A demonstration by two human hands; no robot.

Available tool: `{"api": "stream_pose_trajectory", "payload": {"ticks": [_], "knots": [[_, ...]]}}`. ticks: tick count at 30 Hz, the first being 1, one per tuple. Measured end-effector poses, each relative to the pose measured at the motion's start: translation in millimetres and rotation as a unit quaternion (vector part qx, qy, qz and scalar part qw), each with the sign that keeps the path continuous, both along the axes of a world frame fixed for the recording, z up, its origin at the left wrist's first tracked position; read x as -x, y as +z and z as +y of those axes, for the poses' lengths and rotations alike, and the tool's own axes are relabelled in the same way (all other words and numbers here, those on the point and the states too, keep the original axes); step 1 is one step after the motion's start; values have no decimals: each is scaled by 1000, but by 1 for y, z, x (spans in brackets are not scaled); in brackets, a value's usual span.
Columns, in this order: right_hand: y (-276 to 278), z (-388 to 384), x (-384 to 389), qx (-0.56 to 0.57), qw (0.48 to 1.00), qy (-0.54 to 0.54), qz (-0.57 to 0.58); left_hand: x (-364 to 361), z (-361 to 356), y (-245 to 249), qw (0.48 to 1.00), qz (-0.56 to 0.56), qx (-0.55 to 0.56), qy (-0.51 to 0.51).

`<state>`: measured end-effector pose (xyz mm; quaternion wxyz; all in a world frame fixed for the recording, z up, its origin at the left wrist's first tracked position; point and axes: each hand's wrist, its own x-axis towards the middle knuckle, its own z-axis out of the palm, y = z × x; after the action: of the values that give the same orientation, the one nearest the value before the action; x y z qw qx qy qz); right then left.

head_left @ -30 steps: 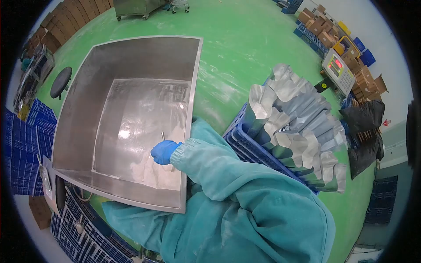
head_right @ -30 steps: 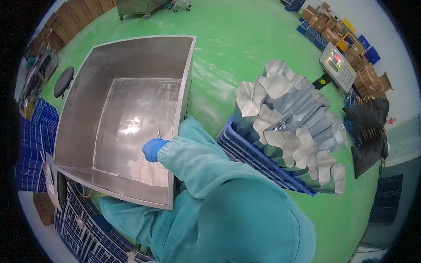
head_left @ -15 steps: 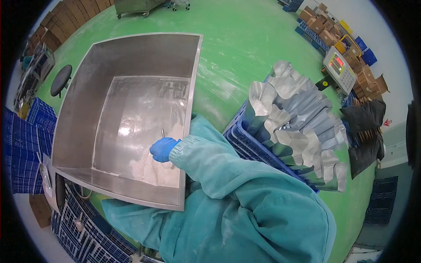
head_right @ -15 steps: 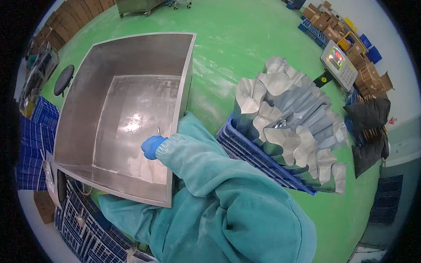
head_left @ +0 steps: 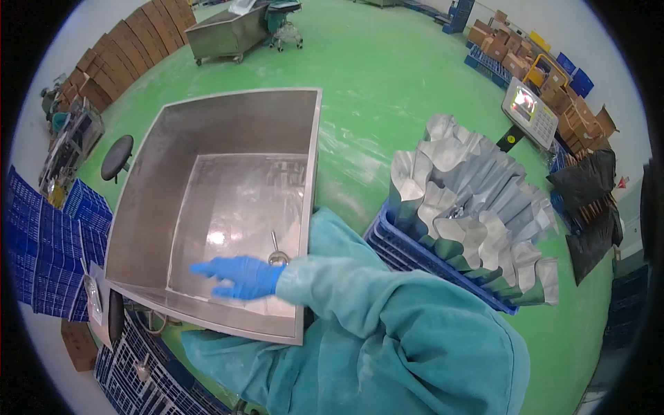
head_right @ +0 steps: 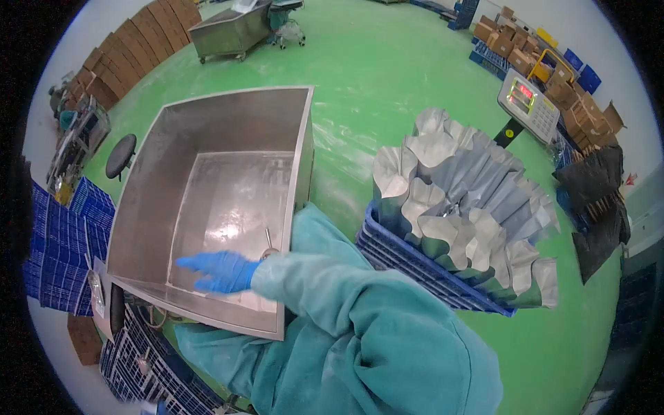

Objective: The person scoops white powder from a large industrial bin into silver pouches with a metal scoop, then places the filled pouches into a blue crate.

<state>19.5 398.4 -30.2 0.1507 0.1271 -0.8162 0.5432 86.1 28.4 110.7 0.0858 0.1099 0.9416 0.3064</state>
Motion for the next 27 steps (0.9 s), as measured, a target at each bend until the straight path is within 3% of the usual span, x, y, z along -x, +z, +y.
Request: {"api": "stream_pose_trajectory", "payload": {"ticks": [1, 2, 3, 4, 5, 6, 7, 8, 10, 11, 15, 17, 21, 23, 25, 27], "knots": [[34, -15, -13, 41, 996, 7, 82, 13, 16, 6, 999, -10, 7, -41], [65, -26, -25, 28, 989, 37, 139, 27, 63, 17, 991, -47, 107, -63], [83, -30, -35, 13, 978, 65, 196, 62, 65, -32, 982, 35, 111, -146], [87, -30, -40, 8, 977, 64, 204, 71, 95, -48, 954, 151, 106, -235], [91, -30, -43, -80, 981, 80, 156, 78, 130, -50, 906, 265, 99, -316], [95, -27, -44, -170, 975, 94, 109, 83, 150, -53, 893, 268, 101, -348], [96, -19, -47, -157, 984, 82, 9, 87, 165, -50, 878, 272, 102, -379], [92, -6, -48, -143, 983, 67, -92, 84, 181, -40, 876, 284, 98, -378], [70, 12, -45, -233, 969, 7, -78, 76, 206, -24, 915, 181, -14, -361], [69, 20, -48, -241, 968, 3, -77, 76, 210, -24, 913, 185, -21, -362], [79, 29, -65, -245, 969, -28, -5, 80, 217, -34, 911, 167, 19, -377], [82, 27, -67, -189, 979, 22, -72, 82, 220, -35, 894, 214, -40, -391], [86, 17, -67, -193, 978, 26, -69, 96, 210, -43, 928, 116, -151, -320], [83, 8, -63, -305, 950, -12, -62, 93, 215, -43, 926, 134, -182, -304], [70, 4, -53, -307, 949, -65, -40, 89, 218, -47, 921, 149, -214, -291], [66, 8, -49, -313, 942, -118, -18, 87, 220, -54, 927, 182, -163, -284]]}}
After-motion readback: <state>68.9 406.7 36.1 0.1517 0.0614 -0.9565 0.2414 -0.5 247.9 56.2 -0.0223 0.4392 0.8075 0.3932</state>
